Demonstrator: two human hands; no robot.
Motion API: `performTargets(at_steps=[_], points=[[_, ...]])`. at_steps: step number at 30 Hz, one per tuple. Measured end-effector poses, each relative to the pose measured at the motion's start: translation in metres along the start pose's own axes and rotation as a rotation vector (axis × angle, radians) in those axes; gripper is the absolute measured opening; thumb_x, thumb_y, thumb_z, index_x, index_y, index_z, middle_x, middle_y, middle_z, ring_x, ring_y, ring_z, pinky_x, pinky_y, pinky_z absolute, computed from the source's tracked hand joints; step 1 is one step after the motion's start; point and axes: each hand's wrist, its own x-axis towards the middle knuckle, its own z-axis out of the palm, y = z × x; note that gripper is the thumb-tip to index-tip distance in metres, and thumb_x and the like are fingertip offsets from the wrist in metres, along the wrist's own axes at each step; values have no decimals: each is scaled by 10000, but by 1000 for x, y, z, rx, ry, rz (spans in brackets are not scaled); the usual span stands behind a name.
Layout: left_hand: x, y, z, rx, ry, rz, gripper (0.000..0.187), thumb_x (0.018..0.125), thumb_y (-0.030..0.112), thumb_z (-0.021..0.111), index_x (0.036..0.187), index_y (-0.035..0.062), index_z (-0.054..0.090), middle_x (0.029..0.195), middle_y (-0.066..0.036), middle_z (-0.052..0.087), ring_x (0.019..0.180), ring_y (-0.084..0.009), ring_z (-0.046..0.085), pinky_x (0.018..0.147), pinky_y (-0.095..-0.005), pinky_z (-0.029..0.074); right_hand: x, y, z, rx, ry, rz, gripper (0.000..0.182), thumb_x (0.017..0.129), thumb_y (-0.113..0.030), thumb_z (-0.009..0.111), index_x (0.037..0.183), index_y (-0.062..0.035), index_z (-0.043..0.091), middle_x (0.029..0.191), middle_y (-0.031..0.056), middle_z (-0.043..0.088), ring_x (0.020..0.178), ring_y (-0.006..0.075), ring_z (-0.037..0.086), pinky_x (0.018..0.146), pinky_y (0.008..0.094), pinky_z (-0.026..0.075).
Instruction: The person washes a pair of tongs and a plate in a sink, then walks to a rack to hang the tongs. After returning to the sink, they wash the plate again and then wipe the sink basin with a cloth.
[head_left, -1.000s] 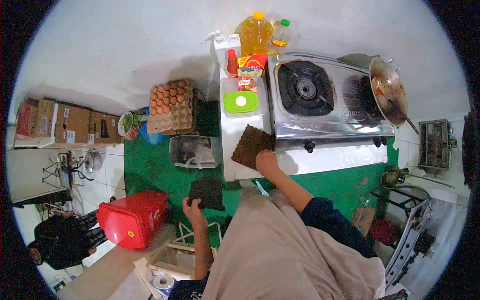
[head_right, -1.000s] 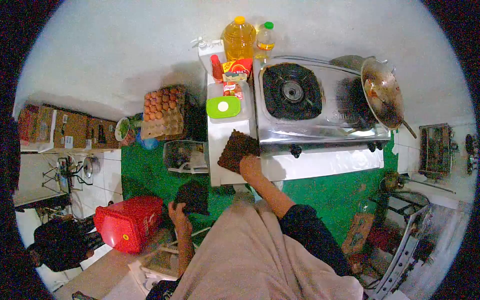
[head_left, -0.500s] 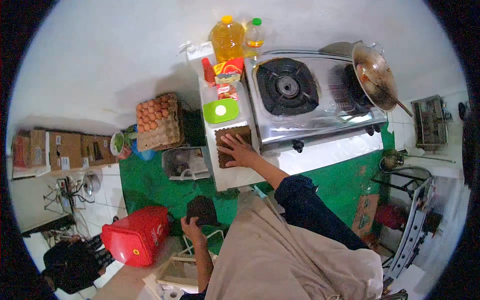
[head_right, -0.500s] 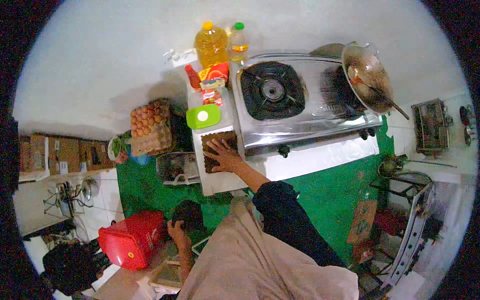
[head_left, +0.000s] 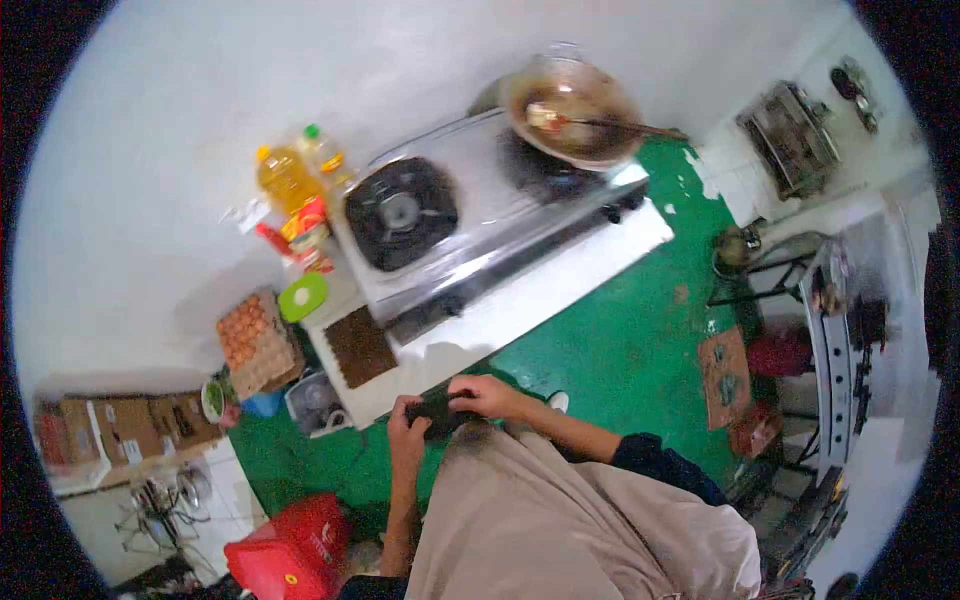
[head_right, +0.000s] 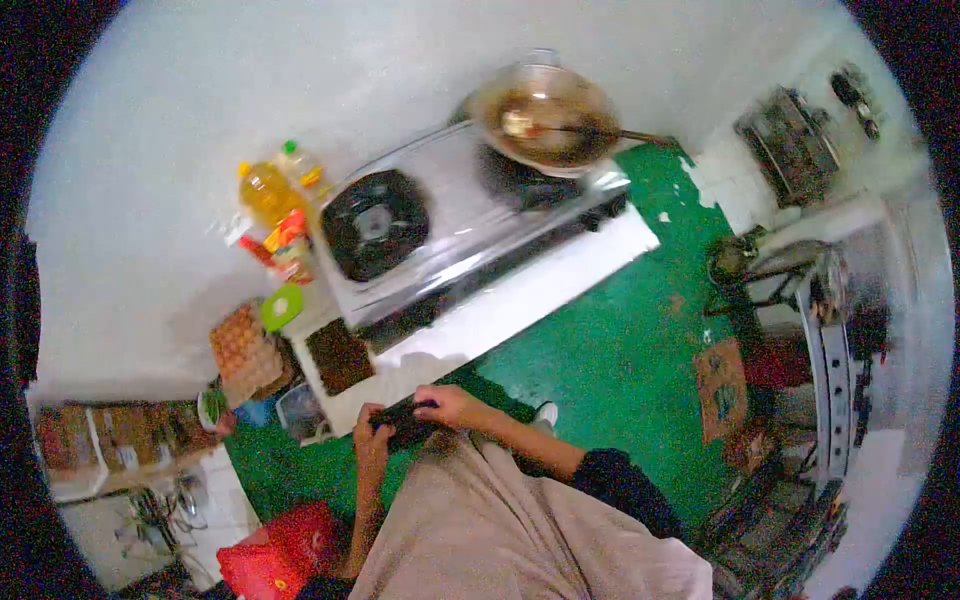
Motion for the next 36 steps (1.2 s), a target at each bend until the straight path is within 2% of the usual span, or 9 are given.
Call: performTargets(at_steps=[4, 11, 15, 16, 19, 20, 26, 31, 36], points=[[9, 38, 142, -9, -135, 282, 421, 695, -14, 536, 1111, 48, 548, 1014, -84, 595, 934, -177, 563, 840, -278, 434, -129, -1, -97, -7, 384, 203, 245, 802, -246, 652, 932, -66, 547, 837, 113, 570, 734, 227, 561, 650, 347, 445], [-18, 75, 402, 334, -566, 172, 290, 742, 121, 680, 997, 40, 569, 929, -119, 612, 782, -199, 591, 708, -293, 467, -369, 58, -239, -667, 966, 43, 211, 727, -109, 680, 845, -58, 512, 883, 135, 553, 820, 327, 560, 715, 396, 447], [-18, 109, 519, 396, -567, 735, 273, 722, 121, 715, 940, 49, 566, 1030, -138, 597, 882, -190, 572, 692, -303, 482, -452, 57, -317, -658, 1169, 194, 213, 738, -139, 673, 817, -64, 491, 827, 130, 560, 823, 333, 573, 729, 418, 437], [-9, 119, 546, 413, -474, 1064, 266, 712, 122, 725, 908, 50, 560, 1011, -128, 605, 880, -195, 575, 699, -301, 482, -468, 53, -336, -552, 1184, 311, 212, 749, -149, 665, 814, -60, 485, 811, 128, 565, 821, 334, 580, 718, 419, 440], [22, 132, 617, 384, -630, 866, 282, 688, 161, 745, 831, 37, 535, 855, -113, 608, 895, -266, 579, 715, -375, 487, -500, 80, -396, -303, 1289, 361, 202, 783, -171, 639, 831, -49, 485, 768, 124, 578, 774, 329, 595, 673, 410, 450], [33, 142, 638, 552, -730, 531, 292, 704, 168, 738, 863, 26, 539, 892, -133, 621, 844, -261, 605, 731, -344, 482, -507, 92, -416, -234, 1330, 324, 199, 794, -176, 630, 841, -46, 487, 754, 123, 583, 752, 326, 599, 655, 404, 454], [121, 162, 801, 528, -864, 454, 262, 767, 183, 682, 977, 49, 600, 922, -139, 639, 825, -238, 627, 728, -310, 478, -557, 151, -580, 10, 1458, 279, 231, 778, -228, 668, 854, -35, 566, 705, 70, 573, 623, 167, 539, 592, 300, 432], [194, 220, 954, 552, -1011, 607, 257, 788, 163, 645, 1016, 47, 614, 926, -136, 646, 866, -259, 626, 755, -332, 478, -632, 188, -727, 149, 1394, 401, 264, 749, -251, 705, 880, -50, 595, 753, 66, 594, 700, 157, 558, 640, 298, 445], [272, 325, 1123, 525, -1053, 899, 203, 808, 149, 609, 997, 80, 635, 958, -118, 636, 878, -296, 599, 769, -366, 466, -710, 217, -839, -6, 1367, 507, 269, 720, -186, 694, 943, -56, 620, 924, 104, 633, 870, 259, 608, 757, 350, 468]])
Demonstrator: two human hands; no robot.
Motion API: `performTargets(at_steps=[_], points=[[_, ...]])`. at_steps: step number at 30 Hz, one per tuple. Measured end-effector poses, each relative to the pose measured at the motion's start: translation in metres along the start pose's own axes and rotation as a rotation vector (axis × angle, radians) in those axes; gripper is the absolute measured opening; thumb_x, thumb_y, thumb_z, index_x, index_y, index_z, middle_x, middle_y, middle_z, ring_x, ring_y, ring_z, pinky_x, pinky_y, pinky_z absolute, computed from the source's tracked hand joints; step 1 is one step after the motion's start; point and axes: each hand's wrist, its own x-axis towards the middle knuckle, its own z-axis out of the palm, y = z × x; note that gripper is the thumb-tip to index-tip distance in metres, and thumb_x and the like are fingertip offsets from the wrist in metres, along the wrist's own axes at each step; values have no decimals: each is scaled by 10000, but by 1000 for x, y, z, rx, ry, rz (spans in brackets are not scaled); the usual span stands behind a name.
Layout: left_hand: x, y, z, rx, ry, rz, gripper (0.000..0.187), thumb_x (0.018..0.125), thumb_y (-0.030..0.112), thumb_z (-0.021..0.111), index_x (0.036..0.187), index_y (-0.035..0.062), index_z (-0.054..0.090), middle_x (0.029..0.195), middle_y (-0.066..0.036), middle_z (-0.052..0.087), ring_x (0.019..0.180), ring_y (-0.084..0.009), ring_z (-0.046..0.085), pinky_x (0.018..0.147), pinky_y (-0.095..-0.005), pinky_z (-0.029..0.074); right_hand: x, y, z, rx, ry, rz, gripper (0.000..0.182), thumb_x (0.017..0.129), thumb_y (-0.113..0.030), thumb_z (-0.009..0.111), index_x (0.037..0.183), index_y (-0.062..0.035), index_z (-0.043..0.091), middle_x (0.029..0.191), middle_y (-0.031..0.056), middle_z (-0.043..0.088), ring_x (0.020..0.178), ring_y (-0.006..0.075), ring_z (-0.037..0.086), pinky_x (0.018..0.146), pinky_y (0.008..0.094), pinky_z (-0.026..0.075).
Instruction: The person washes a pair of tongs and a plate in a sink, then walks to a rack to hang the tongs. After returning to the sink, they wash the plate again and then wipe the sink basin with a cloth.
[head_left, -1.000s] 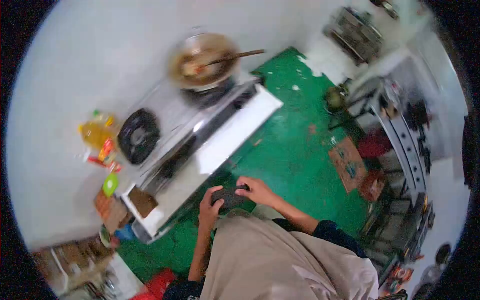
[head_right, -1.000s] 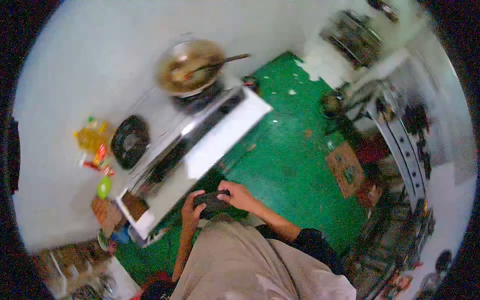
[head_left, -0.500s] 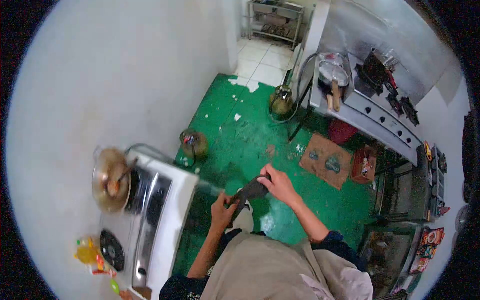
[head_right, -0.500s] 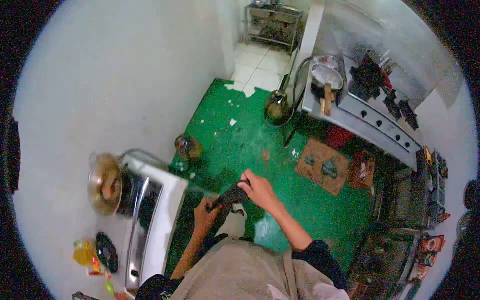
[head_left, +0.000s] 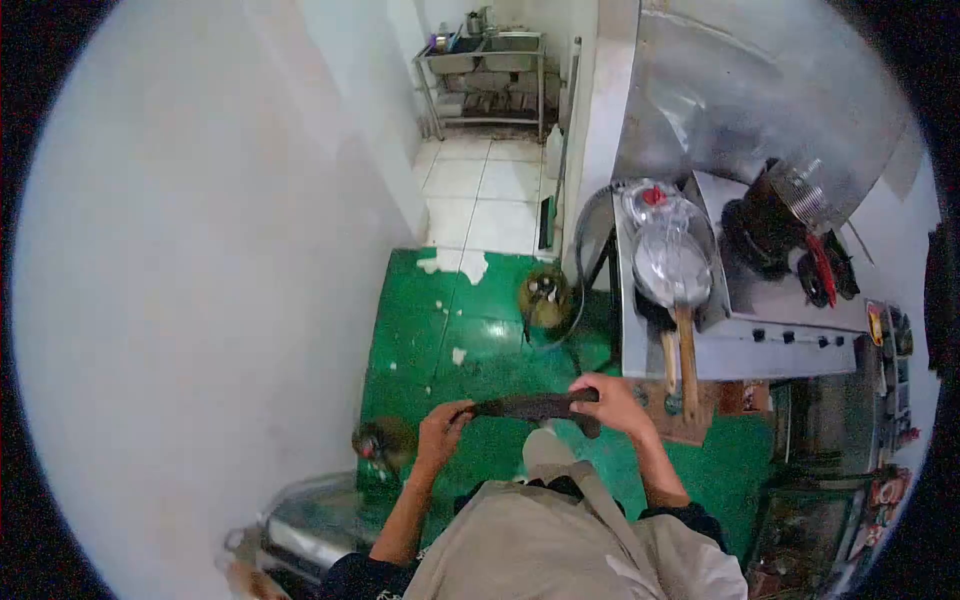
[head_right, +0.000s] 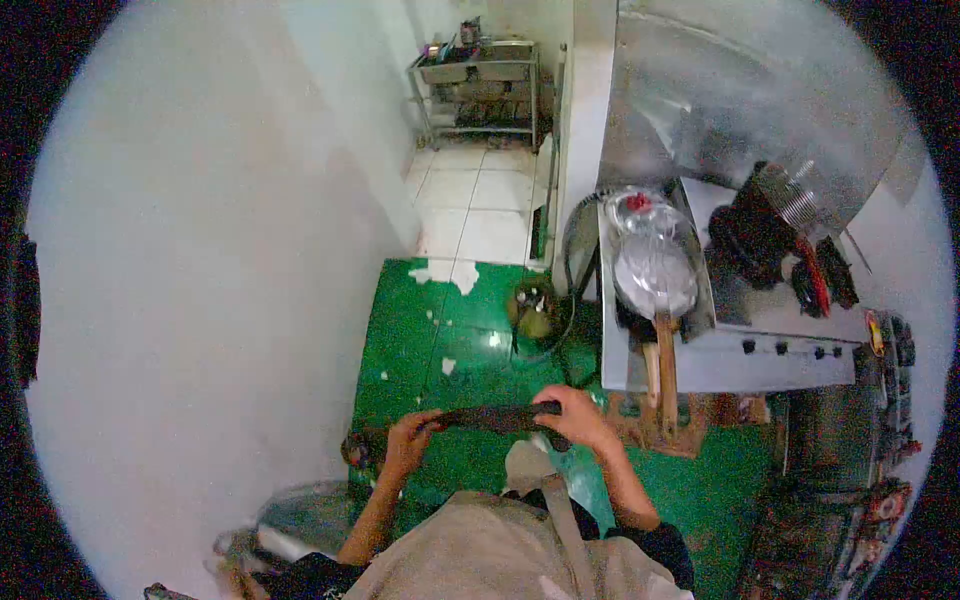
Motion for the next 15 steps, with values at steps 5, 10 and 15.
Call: performTargets(at_steps=[5, 10, 15], points=[[194, -24, -22, 268, -6, 83, 157, 842, 152, 566, 974, 67, 586, 921, -123, 621, 888, -310, 583, 742, -393, 453, 153, 43, -36, -81, 215, 17, 183, 767, -157, 636, 932, -78, 641, 917, 119, 595, 880, 302, 566, 741, 372, 464], [342, -28, -52, 222, 69, -25, 145, 851, 155, 564, 950, 53, 592, 875, -129, 626, 788, -308, 606, 672, -372, 473, 338, 48, -72, -347, 401, -59, 180, 758, -212, 646, 913, -118, 649, 824, 106, 515, 887, 301, 519, 718, 399, 462], [478, -66, -83, 57, 25, -260, 167, 795, 143, 641, 930, 44, 649, 831, -126, 645, 781, -271, 627, 692, -334, 488, 541, 70, -100, -133, 440, -73, 185, 781, -238, 639, 951, -176, 675, 724, 109, 601, 648, 321, 567, 628, 372, 477]])
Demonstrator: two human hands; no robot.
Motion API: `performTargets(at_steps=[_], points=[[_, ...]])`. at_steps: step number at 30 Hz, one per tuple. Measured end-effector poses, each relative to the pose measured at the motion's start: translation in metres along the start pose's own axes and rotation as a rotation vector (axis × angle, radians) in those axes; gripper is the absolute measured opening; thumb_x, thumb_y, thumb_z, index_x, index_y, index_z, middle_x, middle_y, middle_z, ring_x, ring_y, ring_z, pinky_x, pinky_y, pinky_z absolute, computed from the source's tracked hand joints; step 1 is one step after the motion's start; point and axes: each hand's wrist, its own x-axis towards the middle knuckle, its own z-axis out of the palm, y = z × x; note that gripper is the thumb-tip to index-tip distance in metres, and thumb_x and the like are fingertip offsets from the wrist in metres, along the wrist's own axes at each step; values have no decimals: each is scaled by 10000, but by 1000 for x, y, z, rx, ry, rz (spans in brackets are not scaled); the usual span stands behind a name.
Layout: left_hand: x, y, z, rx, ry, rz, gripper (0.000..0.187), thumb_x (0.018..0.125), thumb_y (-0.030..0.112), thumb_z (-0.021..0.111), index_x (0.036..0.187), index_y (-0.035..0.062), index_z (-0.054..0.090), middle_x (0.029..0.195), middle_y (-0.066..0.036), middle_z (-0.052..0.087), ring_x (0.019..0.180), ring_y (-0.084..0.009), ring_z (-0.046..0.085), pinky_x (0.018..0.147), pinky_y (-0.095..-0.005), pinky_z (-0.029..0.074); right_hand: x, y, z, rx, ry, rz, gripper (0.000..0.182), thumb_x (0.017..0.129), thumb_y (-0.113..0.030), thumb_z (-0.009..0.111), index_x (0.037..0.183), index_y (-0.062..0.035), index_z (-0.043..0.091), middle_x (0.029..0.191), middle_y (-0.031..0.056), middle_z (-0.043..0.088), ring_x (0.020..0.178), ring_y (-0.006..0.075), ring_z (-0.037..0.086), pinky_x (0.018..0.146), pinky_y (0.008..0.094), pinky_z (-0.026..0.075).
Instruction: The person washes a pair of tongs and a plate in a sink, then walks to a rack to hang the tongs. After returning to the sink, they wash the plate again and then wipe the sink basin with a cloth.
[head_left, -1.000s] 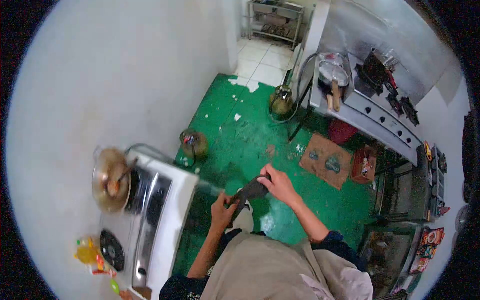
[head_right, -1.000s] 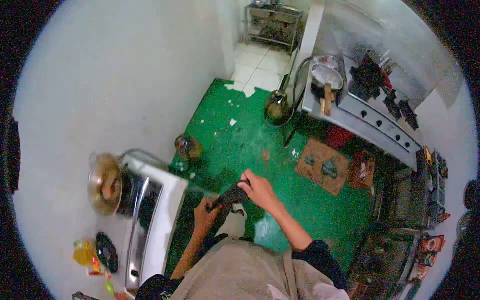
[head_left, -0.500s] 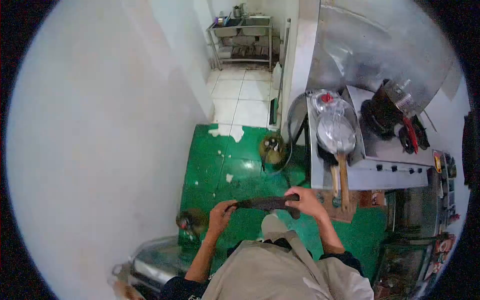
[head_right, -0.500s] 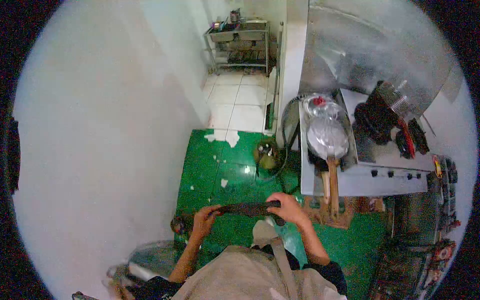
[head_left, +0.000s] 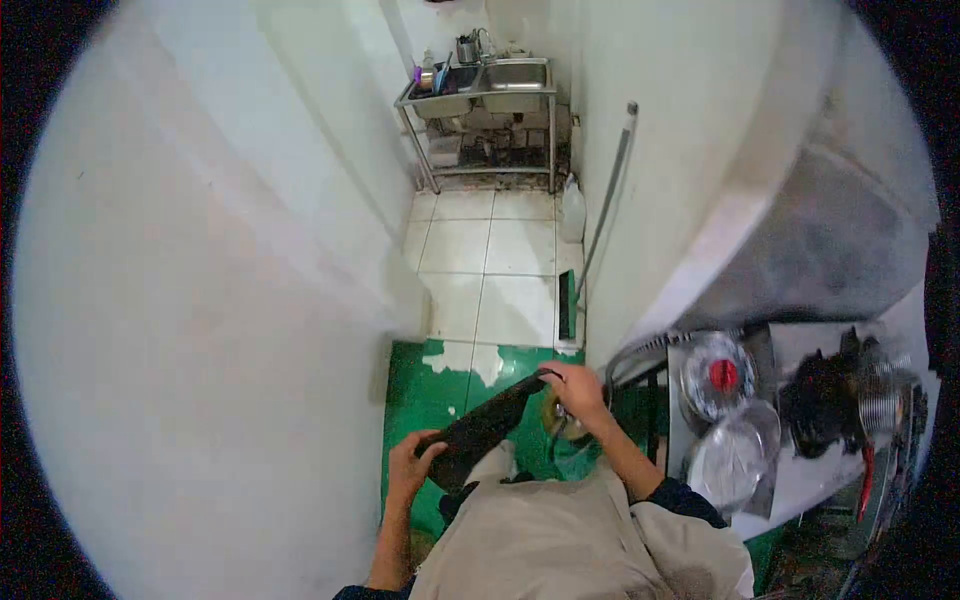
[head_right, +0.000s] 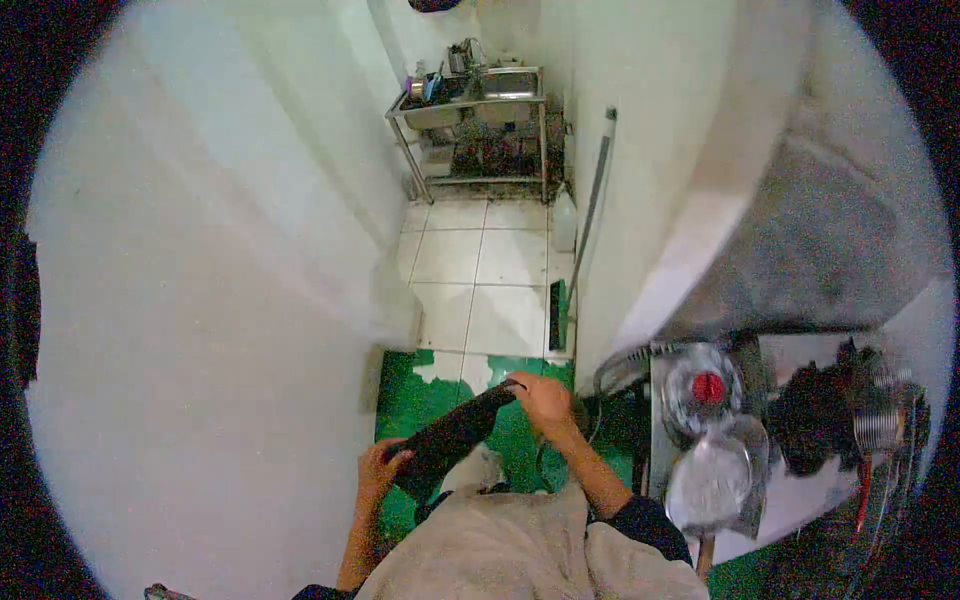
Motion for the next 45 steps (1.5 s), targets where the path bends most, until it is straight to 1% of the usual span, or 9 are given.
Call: performTargets(at_steps=[5, 8, 17, 24, 28, 31, 34, 37, 45], points=[[169, -59, -4, 65, -55, 134, 167, 777, 137, 654, 916, 43, 655, 872, -129, 627, 797, -276, 607, 716, -357, 477, 160, 19, 55, 463, -60, 366, 212, 814, -140, 575, 1014, -98, 630, 635, 82, 619, 496, 126, 583, 487, 263, 470], [294, -74, -3, 98, -34, 117, 128, 775, 133, 643, 872, 50, 655, 849, -127, 608, 803, -298, 582, 718, -379, 458, 247, 48, 84, 595, -32, 500, 166, 807, -87, 594, 968, -68, 627, 652, 60, 622, 521, 115, 593, 479, 239, 465], [678, 36, 55, 165, 89, 682, 116, 745, 167, 654, 827, 85, 663, 860, -87, 615, 810, -266, 545, 737, -351, 421, 480, 110, 40, 683, 454, 584, 141, 838, -17, 532, 965, -24, 591, 755, 45, 597, 577, 91, 547, 512, 209, 450], [890, 80, 149, 115, -206, 318, 141, 771, 208, 648, 839, 85, 663, 828, -64, 629, 772, -268, 562, 689, -369, 441, 716, 195, 2, 758, 555, 614, 160, 863, -40, 509, 1003, -15, 584, 720, 57, 594, 547, 112, 550, 520, 239, 480], [1001, 98, 179, -246, -448, 101, 183, 797, 233, 641, 866, 64, 653, 754, -76, 638, 653, -216, 607, 613, -324, 469, 853, 254, -8, 614, 606, 474, 155, 871, -28, 485, 994, -2, 576, 761, 76, 606, 655, 127, 594, 623, 267, 528], [1103, 110, 214, -202, -485, 166, 190, 815, 219, 636, 886, 43, 630, 732, -76, 643, 647, -166, 610, 616, -284, 471, 956, 304, -19, 640, 617, 452, 182, 845, -61, 543, 1018, -19, 581, 793, 122, 620, 703, 178, 611, 646, 285, 503], [1205, 145, 239, 11, -487, 281, 222, 801, 266, 655, 901, 70, 623, 736, -92, 639, 662, -218, 607, 638, -321, 471, 1050, 362, -22, 202, 635, 475, 235, 809, -82, 585, 1033, -12, 581, 848, 151, 634, 731, 249, 620, 707, 331, 485], [1304, 158, 277, -155, -473, 373, 241, 839, 253, 601, 989, 65, 608, 736, -111, 607, 659, -242, 587, 643, -343, 463, 1134, 378, -14, 42, 734, 476, 189, 849, -40, 539, 1021, 37, 555, 894, 139, 624, 783, 227, 623, 702, 308, 485], [1458, 153, 302, -197, -463, 439, 248, 855, 140, 581, 1092, 66, 585, 950, -128, 589, 808, -235, 586, 703, -331, 477, 1238, 476, 68, -800, 358, 323, 545, 878, -213, 522, 1340, -6, 321, 1126, 240, 521, 1118, 408, 440, 1010, 484, 290]])
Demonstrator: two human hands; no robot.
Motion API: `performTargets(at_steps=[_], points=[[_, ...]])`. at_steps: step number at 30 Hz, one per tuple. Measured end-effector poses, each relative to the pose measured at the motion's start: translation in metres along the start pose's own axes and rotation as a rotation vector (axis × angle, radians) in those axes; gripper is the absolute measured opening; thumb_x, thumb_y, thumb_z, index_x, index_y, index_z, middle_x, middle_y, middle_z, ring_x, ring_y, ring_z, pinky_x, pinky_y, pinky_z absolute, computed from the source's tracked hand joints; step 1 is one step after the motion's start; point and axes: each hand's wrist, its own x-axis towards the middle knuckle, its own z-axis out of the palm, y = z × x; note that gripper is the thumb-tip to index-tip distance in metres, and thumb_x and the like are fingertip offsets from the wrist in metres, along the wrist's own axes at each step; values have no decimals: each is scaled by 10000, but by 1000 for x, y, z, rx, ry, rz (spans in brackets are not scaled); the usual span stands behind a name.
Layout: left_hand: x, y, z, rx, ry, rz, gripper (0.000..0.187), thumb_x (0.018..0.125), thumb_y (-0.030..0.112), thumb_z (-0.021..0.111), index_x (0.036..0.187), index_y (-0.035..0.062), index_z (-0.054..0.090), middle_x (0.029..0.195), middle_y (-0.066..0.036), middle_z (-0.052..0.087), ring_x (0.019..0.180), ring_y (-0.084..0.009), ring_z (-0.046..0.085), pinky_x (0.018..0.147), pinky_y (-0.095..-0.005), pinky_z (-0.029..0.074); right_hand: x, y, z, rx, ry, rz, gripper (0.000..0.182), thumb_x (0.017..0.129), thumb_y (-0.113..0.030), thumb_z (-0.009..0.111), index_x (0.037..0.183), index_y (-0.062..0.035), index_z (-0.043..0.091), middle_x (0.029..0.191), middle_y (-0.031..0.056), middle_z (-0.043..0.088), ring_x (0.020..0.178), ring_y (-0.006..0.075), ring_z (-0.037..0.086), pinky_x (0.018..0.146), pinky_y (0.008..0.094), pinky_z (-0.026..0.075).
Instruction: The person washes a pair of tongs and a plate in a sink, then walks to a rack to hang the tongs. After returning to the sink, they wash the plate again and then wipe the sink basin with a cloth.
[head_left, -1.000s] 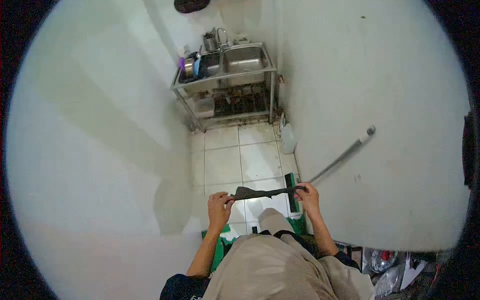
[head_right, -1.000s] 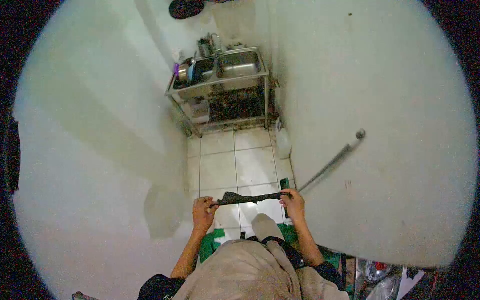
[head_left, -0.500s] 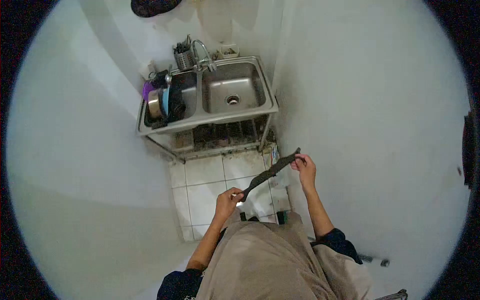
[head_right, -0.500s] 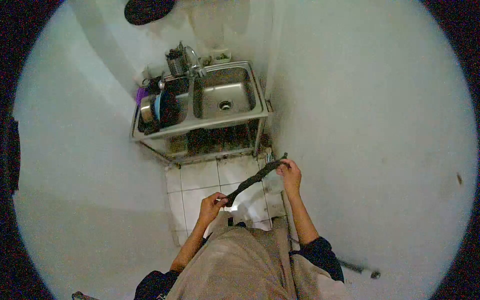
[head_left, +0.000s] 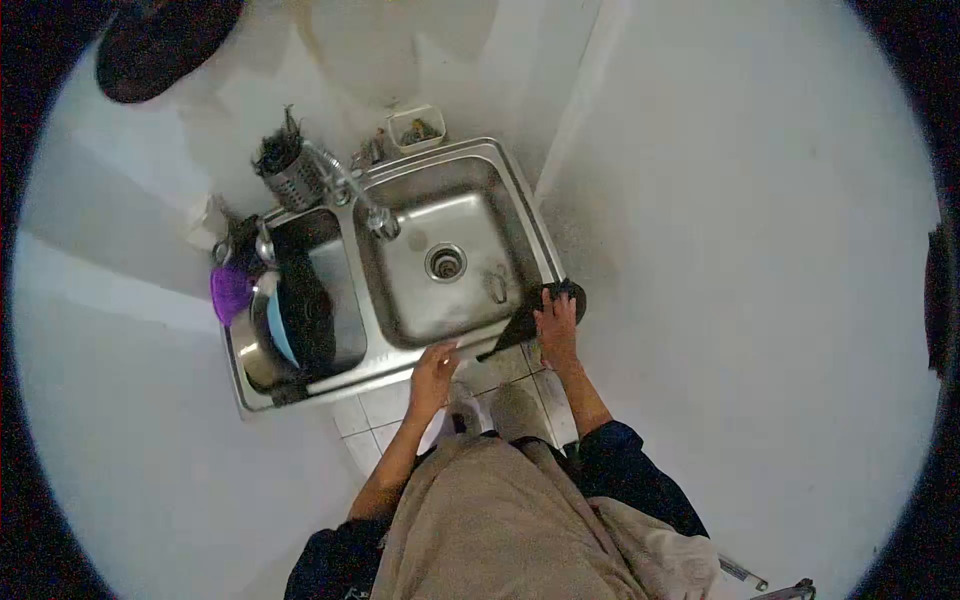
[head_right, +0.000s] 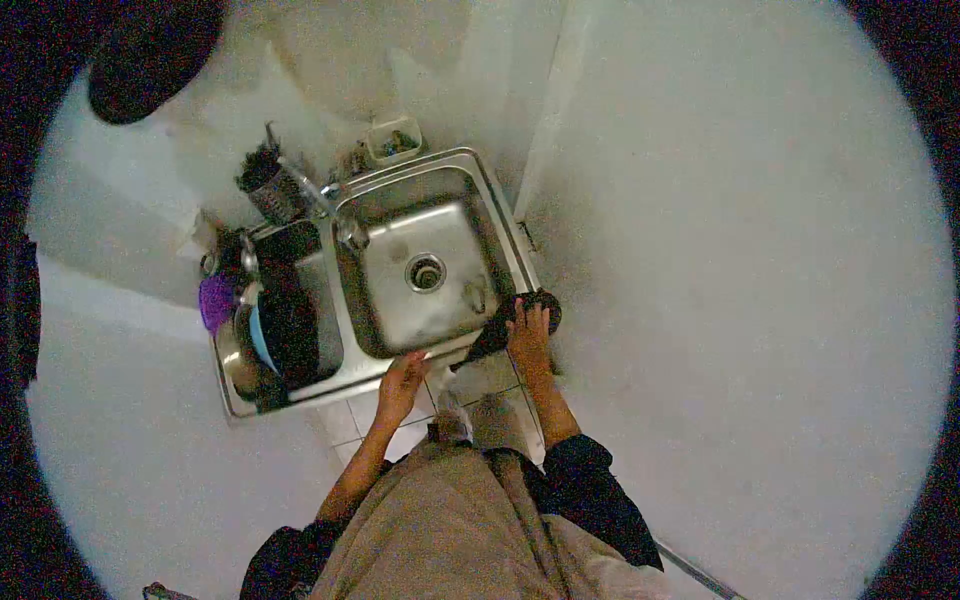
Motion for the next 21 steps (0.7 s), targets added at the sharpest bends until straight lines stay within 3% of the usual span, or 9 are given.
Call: performTargets(at_steps=[3, 5, 7, 9, 11, 12, 16, 19, 21], points=[[7, -7, -34, -38, 19, -219, 221, 864, 163, 569, 1054, 51, 587, 991, -140, 588, 858, -256, 587, 748, -340, 471, 44, 6, 9, -22, -75, -67, 592, 876, -217, 517, 1376, -23, 268, 1104, 233, 522, 1137, 400, 421, 1038, 499, 252], [-1, -39, -42, -6, 193, -164, 219, 874, 174, 547, 1044, 43, 591, 1046, -161, 581, 961, -289, 563, 832, -363, 443, 85, 10, 13, 5, -113, -113, 595, 873, -213, 514, 1383, -43, 262, 1137, 242, 497, 1154, 396, 409, 1043, 497, 250], [3, -35, -61, 346, 242, -105, 245, 898, 189, 494, 1064, 40, 597, 1178, -180, 533, 1144, -357, 450, 983, -445, 324, 128, 14, 26, 39, -153, -157, 593, 866, -216, 514, 1387, -76, 267, 1224, 267, 441, 1190, 400, 384, 1047, 490, 252], [12, -48, -71, 541, 344, -92, 272, 898, 191, 497, 1117, 52, 577, 1254, -187, 477, 1218, -386, 365, 1015, -477, 269, 178, 15, 50, -3, -171, -202, 593, 858, -212, 502, 1387, -77, 270, 1231, 247, 451, 1208, 378, 370, 1050, 482, 250], [16, -57, -68, 591, 375, -218, 381, 900, 220, 496, 1225, 20, 489, 1344, -179, 393, 1294, -392, 254, 1038, -490, 223, 215, 12, 57, -19, -198, -241, 597, 855, -221, 498, 1388, -77, 270, 1267, 232, 431, 1219, 378, 356, 1051, 481, 251], [17, -62, -63, 585, 383, -237, 405, 899, 235, 501, 1241, 19, 474, 1352, -173, 387, 1298, -389, 250, 1037, -492, 222, 233, 8, 59, -84, -102, -270, 610, 849, -219, 535, 1388, -89, 280, 1199, 237, 485, 1195, 378, 388, 1046, 467, 258], [26, -73, -46, 758, 310, -349, 482, 853, 226, 566, 1275, 23, 452, 1330, -162, 427, 1273, -373, 319, 1034, -474, 246, 298, 11, 98, -24, -143, -289, 597, 852, -206, 530, 1378, -61, 289, 1238, 222, 458, 1199, 383, 378, 1044, 481, 253], [24, -72, -43, 731, 342, -365, 484, 894, 311, 501, 1297, 52, 429, 1351, -140, 410, 1306, -337, 273, 1028, -488, 228, 337, 5, 102, 29, -32, -395, 593, 861, -189, 512, 1379, -36, 267, 1223, 203, 474, 1191, 376, 385, 1041, 490, 253], [34, -74, -43, 740, 345, -396, 489, 891, 318, 501, 1295, 52, 430, 1341, -138, 424, 1290, -336, 304, 1018, -483, 242, 362, -4, 108, -138, -72, -432, 604, 860, -187, 507, 1388, -42, 250, 1193, 186, 502, 1174, 347, 405, 1051, 471, 239]])
